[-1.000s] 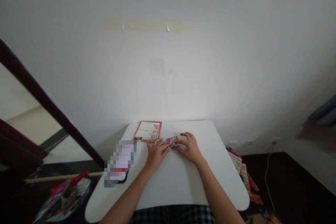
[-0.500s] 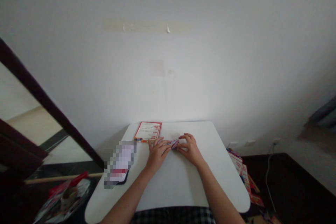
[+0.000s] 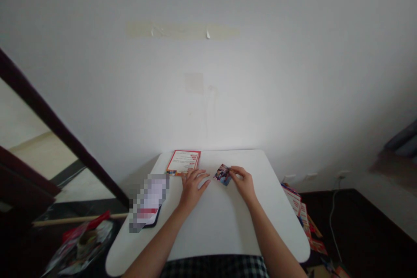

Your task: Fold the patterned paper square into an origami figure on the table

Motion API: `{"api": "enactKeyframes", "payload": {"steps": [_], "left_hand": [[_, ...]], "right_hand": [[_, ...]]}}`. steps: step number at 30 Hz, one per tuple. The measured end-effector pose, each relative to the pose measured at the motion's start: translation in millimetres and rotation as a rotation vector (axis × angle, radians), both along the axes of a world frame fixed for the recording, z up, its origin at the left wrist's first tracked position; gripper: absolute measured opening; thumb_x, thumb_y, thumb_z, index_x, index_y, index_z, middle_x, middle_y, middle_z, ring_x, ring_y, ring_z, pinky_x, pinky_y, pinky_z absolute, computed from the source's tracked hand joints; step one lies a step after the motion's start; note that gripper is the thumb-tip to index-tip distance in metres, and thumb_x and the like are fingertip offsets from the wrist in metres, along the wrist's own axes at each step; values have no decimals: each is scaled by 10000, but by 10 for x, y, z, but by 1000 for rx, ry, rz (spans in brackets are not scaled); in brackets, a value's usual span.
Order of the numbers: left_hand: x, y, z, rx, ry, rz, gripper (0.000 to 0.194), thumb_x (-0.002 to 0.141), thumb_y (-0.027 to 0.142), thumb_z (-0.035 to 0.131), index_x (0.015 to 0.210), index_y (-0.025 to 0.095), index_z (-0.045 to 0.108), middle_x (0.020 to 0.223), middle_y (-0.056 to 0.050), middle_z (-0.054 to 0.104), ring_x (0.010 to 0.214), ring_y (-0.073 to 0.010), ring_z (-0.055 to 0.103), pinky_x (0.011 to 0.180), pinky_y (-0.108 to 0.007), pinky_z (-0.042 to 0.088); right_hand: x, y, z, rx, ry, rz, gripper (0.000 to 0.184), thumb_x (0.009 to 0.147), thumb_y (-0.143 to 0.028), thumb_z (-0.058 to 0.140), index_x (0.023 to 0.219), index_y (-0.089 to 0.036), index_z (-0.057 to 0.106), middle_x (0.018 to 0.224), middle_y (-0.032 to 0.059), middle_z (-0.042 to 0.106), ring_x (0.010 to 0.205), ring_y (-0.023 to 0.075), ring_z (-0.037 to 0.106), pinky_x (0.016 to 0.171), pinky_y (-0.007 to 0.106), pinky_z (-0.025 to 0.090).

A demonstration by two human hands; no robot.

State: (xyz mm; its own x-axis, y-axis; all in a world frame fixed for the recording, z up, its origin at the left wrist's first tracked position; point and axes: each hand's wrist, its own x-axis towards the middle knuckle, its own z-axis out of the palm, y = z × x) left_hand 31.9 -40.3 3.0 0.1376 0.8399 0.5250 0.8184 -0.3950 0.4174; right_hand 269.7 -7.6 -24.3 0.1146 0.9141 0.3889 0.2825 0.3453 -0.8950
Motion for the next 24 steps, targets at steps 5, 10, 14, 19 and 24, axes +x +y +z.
{"api": "enactKeyframes", "payload": {"steps": [5, 10, 14, 19, 24], "left_hand": [[12, -21, -5, -56, 61, 7, 295, 890, 359, 624, 1179, 389, 669, 1263, -2, 648, 1291, -260, 450, 1172, -618, 118], [31, -57, -16, -114, 162, -51, 448, 871, 408, 640, 1303, 496, 563, 1435, 25, 526, 1343, -308, 372, 1158, -673, 78], [36, -69, -36, -150, 190, -77, 396, 873, 491, 607, 1267, 532, 581, 1493, 44, 468, 1364, -344, 343, 1131, -735, 16], [30, -57, -67, -178, 180, -75, 331, 882, 520, 579, 1209, 520, 629, 1479, 46, 488, 1367, -347, 346, 1108, -766, -12], [39, -60, -54, -156, 178, -58, 312, 878, 510, 591, 1184, 490, 648, 1470, 46, 494, 1376, -337, 339, 1110, -763, 7]], "right_hand": [[16, 64, -82, 70, -192, -98, 330, 820, -521, 631, 914, -221, 729, 1051, 103, 705, 1054, 267, 614, 969, 461, 474], [-4, 94, -113, 145, -490, -137, 211, 842, -420, 620, 875, -240, 726, 1035, 88, 683, 1113, 270, 546, 1006, 487, 402], [-44, 69, -110, 128, -621, -159, 174, 837, -373, 623, 876, -245, 734, 1104, 93, 632, 1151, 278, 499, 988, 464, 404], [-82, 24, -66, 108, -698, -162, 218, 820, -344, 650, 1001, -245, 718, 1145, 96, 592, 1163, 281, 474, 990, 459, 410], [-104, -24, -7, 132, -761, -74, 326, 838, -320, 652, 1160, -358, 680, 1226, 70, 553, 1213, 283, 436, 1013, 483, 397]]}}
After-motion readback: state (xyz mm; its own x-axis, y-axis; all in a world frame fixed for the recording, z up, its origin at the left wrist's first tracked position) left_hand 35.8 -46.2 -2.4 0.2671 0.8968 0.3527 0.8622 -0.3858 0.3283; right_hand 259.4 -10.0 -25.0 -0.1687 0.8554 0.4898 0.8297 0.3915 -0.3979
